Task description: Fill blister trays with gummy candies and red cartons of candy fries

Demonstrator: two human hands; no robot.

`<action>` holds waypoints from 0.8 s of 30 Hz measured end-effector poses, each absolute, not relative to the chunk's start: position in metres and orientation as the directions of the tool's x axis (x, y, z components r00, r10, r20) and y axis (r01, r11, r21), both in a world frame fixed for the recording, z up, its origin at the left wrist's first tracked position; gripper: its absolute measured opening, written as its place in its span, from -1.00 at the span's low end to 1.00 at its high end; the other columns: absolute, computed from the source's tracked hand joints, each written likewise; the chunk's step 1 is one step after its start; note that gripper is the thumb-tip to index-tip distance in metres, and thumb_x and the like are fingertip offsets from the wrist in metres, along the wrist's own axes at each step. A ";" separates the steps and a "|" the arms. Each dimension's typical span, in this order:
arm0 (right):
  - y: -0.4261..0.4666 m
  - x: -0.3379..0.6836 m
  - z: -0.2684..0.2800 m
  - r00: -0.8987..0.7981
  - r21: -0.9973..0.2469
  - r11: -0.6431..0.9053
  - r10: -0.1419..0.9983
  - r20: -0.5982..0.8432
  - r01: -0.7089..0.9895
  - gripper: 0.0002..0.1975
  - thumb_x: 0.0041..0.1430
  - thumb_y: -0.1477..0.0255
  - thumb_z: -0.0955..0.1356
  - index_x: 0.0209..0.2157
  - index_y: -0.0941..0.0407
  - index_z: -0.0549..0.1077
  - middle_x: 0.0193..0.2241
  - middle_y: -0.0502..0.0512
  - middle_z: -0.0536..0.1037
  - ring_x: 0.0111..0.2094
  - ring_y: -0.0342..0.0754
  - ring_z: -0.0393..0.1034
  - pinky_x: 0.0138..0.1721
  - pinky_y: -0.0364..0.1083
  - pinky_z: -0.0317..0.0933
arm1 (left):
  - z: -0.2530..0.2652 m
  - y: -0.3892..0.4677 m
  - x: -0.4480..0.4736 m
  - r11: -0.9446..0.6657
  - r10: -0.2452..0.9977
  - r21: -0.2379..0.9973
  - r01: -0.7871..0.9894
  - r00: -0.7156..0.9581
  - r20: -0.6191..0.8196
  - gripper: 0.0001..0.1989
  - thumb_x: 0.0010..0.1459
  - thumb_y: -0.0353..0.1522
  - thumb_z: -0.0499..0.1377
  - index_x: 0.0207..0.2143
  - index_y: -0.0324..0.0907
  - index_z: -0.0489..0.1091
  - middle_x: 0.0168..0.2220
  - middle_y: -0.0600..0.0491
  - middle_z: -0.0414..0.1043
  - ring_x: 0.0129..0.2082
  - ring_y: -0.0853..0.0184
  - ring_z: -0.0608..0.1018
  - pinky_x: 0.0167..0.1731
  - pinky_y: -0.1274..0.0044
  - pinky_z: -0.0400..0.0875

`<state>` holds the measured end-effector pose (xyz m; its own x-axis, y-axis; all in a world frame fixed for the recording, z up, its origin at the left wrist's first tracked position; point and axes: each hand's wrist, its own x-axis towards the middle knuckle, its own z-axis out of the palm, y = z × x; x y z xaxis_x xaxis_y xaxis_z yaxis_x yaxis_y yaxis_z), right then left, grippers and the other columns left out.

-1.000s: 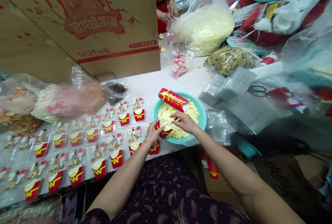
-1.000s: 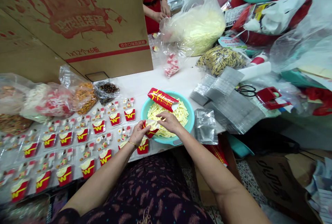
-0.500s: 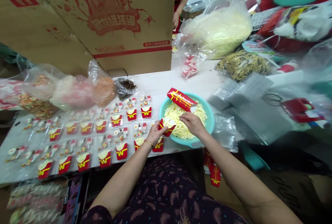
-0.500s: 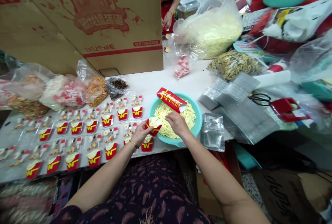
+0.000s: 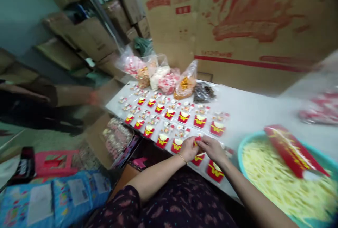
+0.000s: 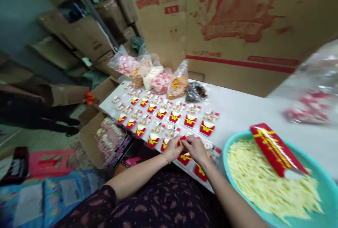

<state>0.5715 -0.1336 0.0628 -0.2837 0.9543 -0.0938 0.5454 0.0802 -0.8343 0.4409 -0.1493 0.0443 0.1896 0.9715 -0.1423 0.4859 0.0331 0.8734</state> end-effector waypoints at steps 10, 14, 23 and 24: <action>-0.021 0.333 0.062 -0.542 -0.772 0.225 0.822 -0.178 0.595 -0.77 -0.05 0.39 0.22 -0.69 0.13 0.33 -0.66 -0.01 0.38 -0.58 -0.16 0.23 -0.55 -0.18 0.04 | 0.017 -0.082 0.222 0.196 0.972 0.933 0.302 -0.184 -0.144 -0.58 -0.06 -0.25 0.14 -0.11 -0.20 0.30 -0.16 -0.05 0.42 -0.15 0.21 0.43 -0.11 0.38 0.28; 0.039 0.240 0.049 -0.530 -0.778 0.169 0.814 -0.236 0.606 -0.75 -0.06 0.37 0.22 -0.71 0.13 0.32 -0.71 -0.03 0.35 -0.61 -0.17 0.22 -0.57 -0.19 0.03 | 0.001 -0.040 0.124 0.227 0.962 0.952 0.204 -0.201 -0.187 -0.39 -0.10 -0.25 0.19 0.04 -0.19 0.16 -0.04 -0.09 0.33 -0.07 0.19 0.39 -0.06 0.35 0.25; 0.189 0.082 0.011 -0.309 -0.707 0.098 0.935 -0.177 0.700 -0.73 -0.03 0.30 0.22 -0.61 0.14 0.42 -0.65 0.00 0.43 -0.57 -0.15 0.28 -0.57 -0.20 0.05 | -0.035 0.033 -0.038 0.192 0.975 0.662 0.724 -0.215 -0.047 -0.47 0.05 -0.23 0.04 0.08 -0.20 0.11 0.16 -0.13 0.04 0.18 0.10 0.02 0.12 0.23 -0.11; 0.202 0.065 0.006 -0.300 -0.664 0.123 0.941 -0.159 0.737 -0.73 -0.02 0.31 0.22 -0.59 0.14 0.43 -0.62 0.02 0.45 -0.55 -0.14 0.29 -0.56 -0.19 0.05 | -0.041 0.043 -0.046 0.194 0.978 0.609 0.769 -0.197 -0.063 -0.47 0.06 -0.23 0.02 0.09 -0.19 0.10 0.18 -0.12 -0.01 0.19 0.09 -0.03 0.12 0.20 -0.14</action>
<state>0.0653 0.2020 0.0065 -0.2998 0.9407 -0.1588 0.7372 0.1227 -0.6644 -0.0461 0.0429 -0.0409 -0.1967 0.9784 -0.0632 0.7687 0.1939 0.6095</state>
